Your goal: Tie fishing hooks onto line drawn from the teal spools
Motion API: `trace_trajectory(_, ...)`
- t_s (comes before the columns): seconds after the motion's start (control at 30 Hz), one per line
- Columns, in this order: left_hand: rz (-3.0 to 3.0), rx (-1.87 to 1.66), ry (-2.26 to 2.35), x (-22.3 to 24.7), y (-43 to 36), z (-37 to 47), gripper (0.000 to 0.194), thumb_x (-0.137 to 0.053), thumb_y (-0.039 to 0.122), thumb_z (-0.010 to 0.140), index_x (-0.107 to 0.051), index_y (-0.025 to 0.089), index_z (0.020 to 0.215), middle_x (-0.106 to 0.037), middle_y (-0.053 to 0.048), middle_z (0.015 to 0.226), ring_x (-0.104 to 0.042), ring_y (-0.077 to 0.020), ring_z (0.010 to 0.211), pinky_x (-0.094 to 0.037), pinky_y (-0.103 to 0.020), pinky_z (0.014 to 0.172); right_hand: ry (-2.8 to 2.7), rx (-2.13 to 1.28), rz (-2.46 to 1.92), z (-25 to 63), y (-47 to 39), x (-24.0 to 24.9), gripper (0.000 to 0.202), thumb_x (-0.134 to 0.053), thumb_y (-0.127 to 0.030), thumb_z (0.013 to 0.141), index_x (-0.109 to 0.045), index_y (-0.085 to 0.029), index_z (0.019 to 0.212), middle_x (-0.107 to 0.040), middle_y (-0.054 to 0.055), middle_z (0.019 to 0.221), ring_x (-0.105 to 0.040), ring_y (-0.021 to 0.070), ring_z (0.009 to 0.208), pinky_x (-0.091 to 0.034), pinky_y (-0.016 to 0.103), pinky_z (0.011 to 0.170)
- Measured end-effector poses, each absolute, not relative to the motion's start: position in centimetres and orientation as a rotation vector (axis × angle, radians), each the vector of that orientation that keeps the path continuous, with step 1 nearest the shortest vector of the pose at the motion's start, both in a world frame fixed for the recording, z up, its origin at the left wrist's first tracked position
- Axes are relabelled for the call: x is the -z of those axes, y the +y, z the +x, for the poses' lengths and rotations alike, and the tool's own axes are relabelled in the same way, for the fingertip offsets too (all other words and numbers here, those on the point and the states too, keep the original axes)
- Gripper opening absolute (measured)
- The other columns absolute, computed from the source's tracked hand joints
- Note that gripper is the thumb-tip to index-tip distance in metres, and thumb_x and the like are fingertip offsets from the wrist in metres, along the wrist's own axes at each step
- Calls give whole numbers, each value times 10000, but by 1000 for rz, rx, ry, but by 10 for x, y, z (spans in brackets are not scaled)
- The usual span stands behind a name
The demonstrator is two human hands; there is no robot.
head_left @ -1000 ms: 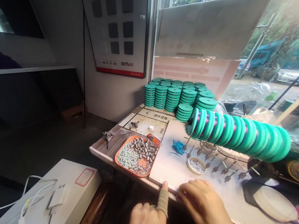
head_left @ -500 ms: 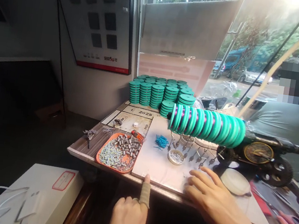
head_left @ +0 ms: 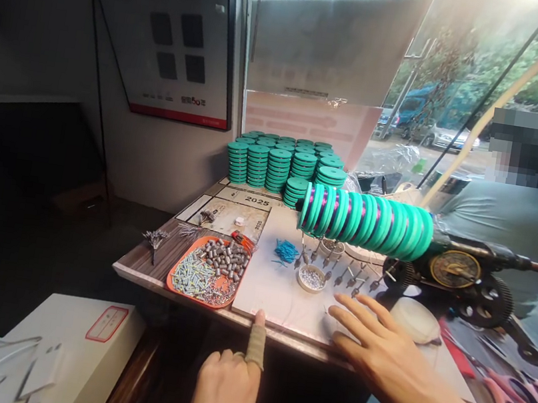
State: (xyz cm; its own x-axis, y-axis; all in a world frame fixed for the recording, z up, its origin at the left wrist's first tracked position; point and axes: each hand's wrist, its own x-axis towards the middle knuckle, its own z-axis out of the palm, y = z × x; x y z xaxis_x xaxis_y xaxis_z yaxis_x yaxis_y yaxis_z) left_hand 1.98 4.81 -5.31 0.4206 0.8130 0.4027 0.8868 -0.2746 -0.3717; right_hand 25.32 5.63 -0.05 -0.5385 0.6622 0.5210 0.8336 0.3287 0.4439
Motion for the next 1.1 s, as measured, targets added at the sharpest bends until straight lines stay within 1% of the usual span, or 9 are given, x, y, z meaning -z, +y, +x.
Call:
trace_trajectory(0.17,-2159,176,-1397,42,47,21,633,-605,109,599,-483,244,1206,-525,56,438,-515,-100,456,-380,-240,480,-2341,985,-1309,252,56,-2,217,-510,-197,619,-554,-343,774,-441,-155,973,-242,-62,1141,-109,177,1111)
trace_trajectory(0.3,-2161,188,-1412,44,48,20,564,-617,97,581,-563,250,1121,-528,49,434,-522,-106,457,-376,-235,475,-2343,944,-1322,251,56,-2,229,-487,-163,625,-550,-329,769,-455,-113,853,-250,-98,1072,-109,165,1101)
trace_trajectory(0.33,-2158,183,-1426,45,48,20,512,-619,95,581,-600,246,1069,-529,47,433,-527,-107,463,-377,-235,479,-2341,944,-1328,251,56,-2,229,-482,-159,627,-549,-325,770,-453,-106,839,-250,-103,1061,-111,162,1097)
trace_trajectory(0.4,-2174,196,-1411,44,48,20,328,-623,89,576,-685,234,864,-525,44,425,-526,-104,455,-364,-234,477,-2336,950,-1328,251,56,0,223,-477,-162,632,-545,-318,777,-448,-97,827,-247,-109,1046,-116,160,1091)
trace_trajectory(0.47,-2182,190,-1423,42,47,21,182,-626,85,577,-695,220,677,-535,42,432,-532,-104,461,-360,-238,484,-2330,949,-1327,252,56,1,216,-474,-169,636,-539,-309,787,-444,-90,824,-246,-108,1047,-123,161,1086)
trace_trajectory(0.67,-2160,177,-1497,36,46,25,128,-641,103,598,-682,223,615,-549,51,442,-536,-101,481,-360,-250,516,-2335,931,-1309,250,57,-1,201,-447,-163,655,-521,-245,823,-427,-63,810,-244,-108,1053,-147,162,1073)
trace_trajectory(0.83,-2148,156,-1495,35,46,25,150,-660,113,589,-687,239,665,-556,59,445,-540,-98,486,-350,-253,524,-2345,886,-1337,251,55,2,163,-446,-205,677,-518,-236,820,-409,-43,760,-219,-140,967,-131,74,973)
trace_trajectory(0.97,-2159,161,-1505,36,46,25,87,-668,121,587,-670,208,585,-559,51,448,-539,-90,489,-330,-251,531,-2362,819,-1333,252,54,4,135,-455,-237,685,-537,-214,790,-403,-31,745,-200,-149,930,-109,57,946)
trace_trajectory(1.1,-2168,170,-1516,36,45,24,119,-667,119,587,-640,207,512,-560,58,454,-542,-99,492,-342,-250,525,-2368,774,-1324,252,55,1,119,-463,-228,683,-553,-240,760,-411,-30,752,-205,-138,946,-91,52,935)
